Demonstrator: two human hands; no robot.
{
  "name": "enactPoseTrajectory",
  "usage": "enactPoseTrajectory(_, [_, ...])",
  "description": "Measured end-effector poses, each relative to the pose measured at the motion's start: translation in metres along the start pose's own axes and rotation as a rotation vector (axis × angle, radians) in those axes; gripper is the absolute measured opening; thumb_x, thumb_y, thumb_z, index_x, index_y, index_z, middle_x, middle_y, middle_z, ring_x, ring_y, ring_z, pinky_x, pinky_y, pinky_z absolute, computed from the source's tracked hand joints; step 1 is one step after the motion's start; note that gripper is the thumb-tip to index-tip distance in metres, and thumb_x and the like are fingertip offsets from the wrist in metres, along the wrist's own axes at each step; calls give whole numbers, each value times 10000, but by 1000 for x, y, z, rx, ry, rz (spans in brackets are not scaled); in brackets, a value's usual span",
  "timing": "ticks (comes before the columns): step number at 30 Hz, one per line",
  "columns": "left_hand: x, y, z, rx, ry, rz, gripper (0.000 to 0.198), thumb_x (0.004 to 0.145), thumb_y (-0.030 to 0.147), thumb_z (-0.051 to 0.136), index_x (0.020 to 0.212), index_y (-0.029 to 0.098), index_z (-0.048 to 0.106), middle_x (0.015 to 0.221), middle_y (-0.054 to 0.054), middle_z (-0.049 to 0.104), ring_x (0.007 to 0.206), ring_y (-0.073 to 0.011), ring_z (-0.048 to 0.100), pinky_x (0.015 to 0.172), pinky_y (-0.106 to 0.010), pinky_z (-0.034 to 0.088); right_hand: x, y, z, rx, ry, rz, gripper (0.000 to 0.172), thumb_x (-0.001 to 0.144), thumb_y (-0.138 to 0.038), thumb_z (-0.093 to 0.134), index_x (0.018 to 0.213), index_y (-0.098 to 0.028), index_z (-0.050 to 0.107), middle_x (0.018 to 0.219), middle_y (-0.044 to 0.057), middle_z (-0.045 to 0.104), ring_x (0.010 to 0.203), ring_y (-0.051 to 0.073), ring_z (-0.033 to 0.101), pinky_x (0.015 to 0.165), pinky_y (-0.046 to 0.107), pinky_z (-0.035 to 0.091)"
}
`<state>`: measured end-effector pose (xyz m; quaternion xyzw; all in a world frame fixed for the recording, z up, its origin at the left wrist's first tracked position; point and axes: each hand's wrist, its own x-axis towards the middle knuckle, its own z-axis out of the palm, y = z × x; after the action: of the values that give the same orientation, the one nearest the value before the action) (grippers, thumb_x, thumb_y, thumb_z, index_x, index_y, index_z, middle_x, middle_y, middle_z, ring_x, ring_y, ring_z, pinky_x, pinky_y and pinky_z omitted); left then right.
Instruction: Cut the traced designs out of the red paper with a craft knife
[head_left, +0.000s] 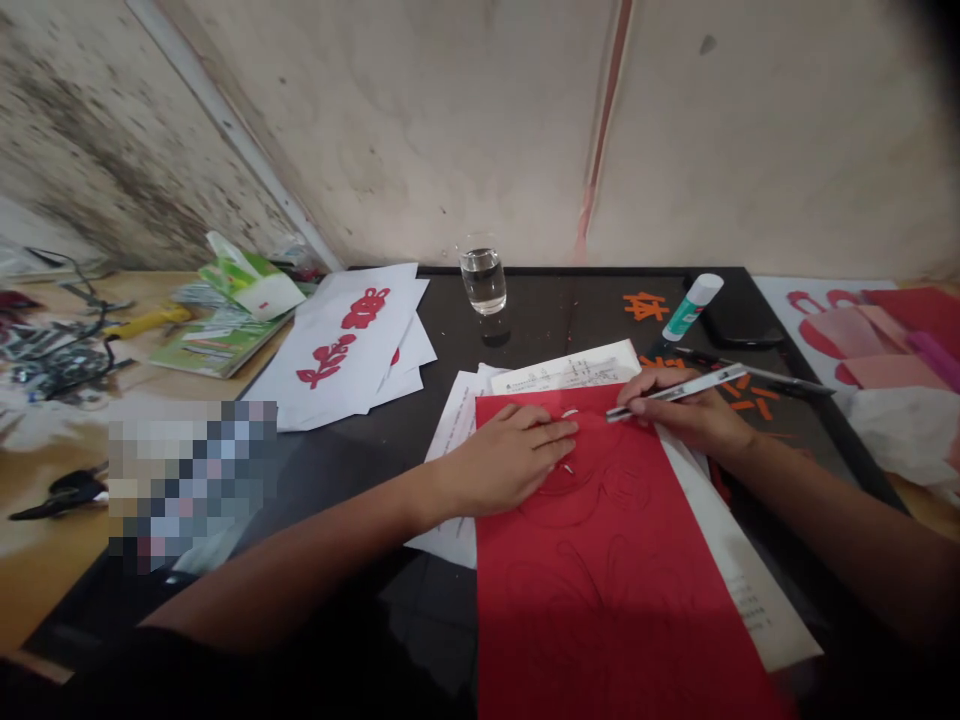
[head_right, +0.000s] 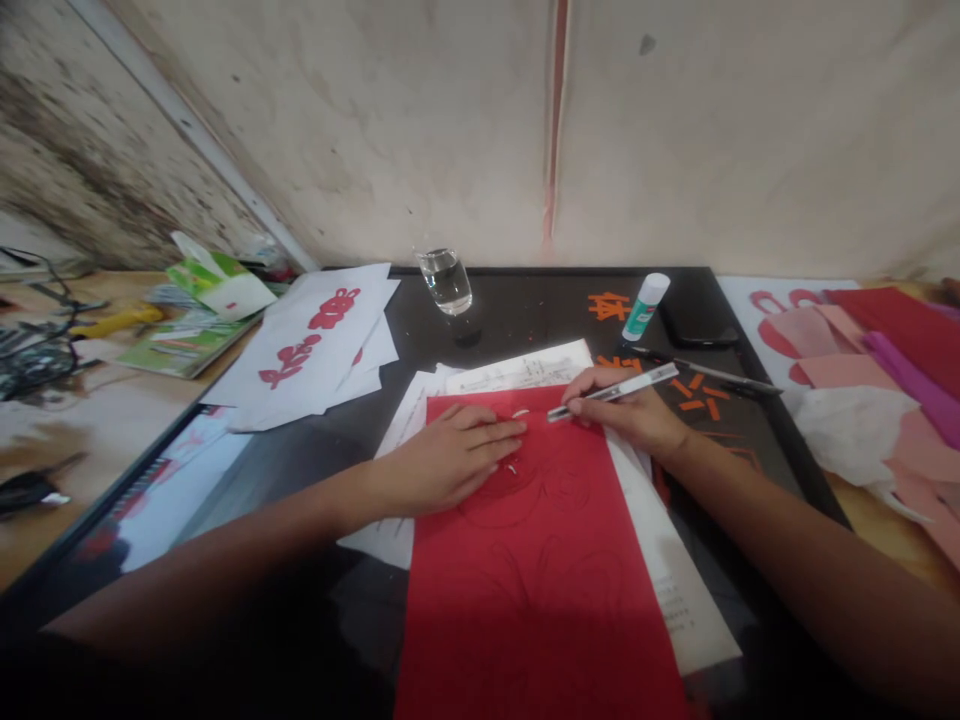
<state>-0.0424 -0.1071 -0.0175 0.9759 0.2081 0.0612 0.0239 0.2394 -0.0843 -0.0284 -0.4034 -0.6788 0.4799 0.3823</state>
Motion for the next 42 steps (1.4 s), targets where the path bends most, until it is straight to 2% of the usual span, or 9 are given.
enactPoseTrajectory(5, [-5, 1, 16, -28, 192, -23, 366, 986, 235, 400, 1296, 150, 574, 1432, -49, 530, 1189, -248, 504, 970, -419, 435, 0, -3, 1, -2, -95, 46, 160, 840, -340, 717, 889, -188, 727, 666, 7, 655, 593, 101, 560, 530, 218, 419])
enactPoseTrajectory(9, [-9, -3, 20, -78, 334, -43, 334, 965, 203, 422, 1246, 165, 598, 1342, -66, 602, 1150, -239, 538, 939, -427, 475, -3, -11, 0, 109, -93, 25, 163, 819, -305, 746, 954, -215, 738, 767, 29, 716, 630, 107, 609, 555, 212, 468])
enactPoseTrajectory(15, [-5, -4, 21, -72, 308, -27, 311, 961, 193, 423, 1195, 166, 627, 1304, -77, 622, 1121, -237, 556, 930, -427, 486, -12, -17, 0, 373, -163, 5, 289, 931, -402, 586, 1043, -200, 760, 849, 80, 740, 684, 144, 657, 629, 267, 537])
enactPoseTrajectory(22, [-5, -4, 23, -72, 317, -16, 307, 960, 201, 423, 1176, 159, 637, 1297, -71, 628, 1130, -237, 549, 937, -420, 480, -17, -11, 7, 173, -152, 91, 258, 928, -344, 606, 1110, -220, 740, 905, 77, 745, 727, 150, 669, 687, 287, 557])
enactPoseTrajectory(26, [-5, -5, 22, -68, 317, -17, 298, 957, 200, 435, 1160, 154, 649, 1262, -76, 645, 1116, -240, 554, 937, -410, 478, -17, -8, 5, 82, -122, 114, 205, 865, -331, 692, 1041, -249, 758, 861, 54, 746, 674, 130, 659, 631, 259, 552])
enactPoseTrajectory(29, [-6, -5, 21, -69, 310, -17, 308, 956, 202, 434, 1174, 146, 645, 1288, -78, 633, 1133, -245, 550, 951, -414, 472, -17, -4, 5, 24, -30, 110, 144, 806, -334, 752, 921, -249, 766, 781, 33, 731, 593, 115, 623, 536, 238, 518])
enactPoseTrajectory(34, [-6, -3, 20, -70, 296, -59, 308, 957, 209, 440, 1174, 134, 646, 1312, -72, 624, 1123, -244, 556, 949, -415, 474, -14, -10, 9, -123, 189, 48, 138, 756, -367, 792, 773, -246, 730, 700, 5, 696, 617, 130, 616, 548, 252, 504])
enactPoseTrajectory(38, [-6, -2, 21, -51, 317, -89, 302, 953, 226, 456, 1160, 131, 655, 1299, -73, 632, 1089, -243, 562, 926, -415, 483, -13, -14, 12, -199, 79, 73, 197, 875, -429, 657, 937, -266, 748, 710, 18, 715, 596, 145, 634, 576, 298, 535])
enactPoseTrajectory(42, [-7, -3, 21, -39, 309, -53, 311, 964, 214, 441, 1178, 135, 652, 1312, -59, 628, 1126, -240, 544, 934, -403, 474, -15, -10, 13, -235, 84, 70, 177, 770, -361, 783, 895, -241, 753, 820, 37, 744, 702, 169, 677, 626, 304, 560])
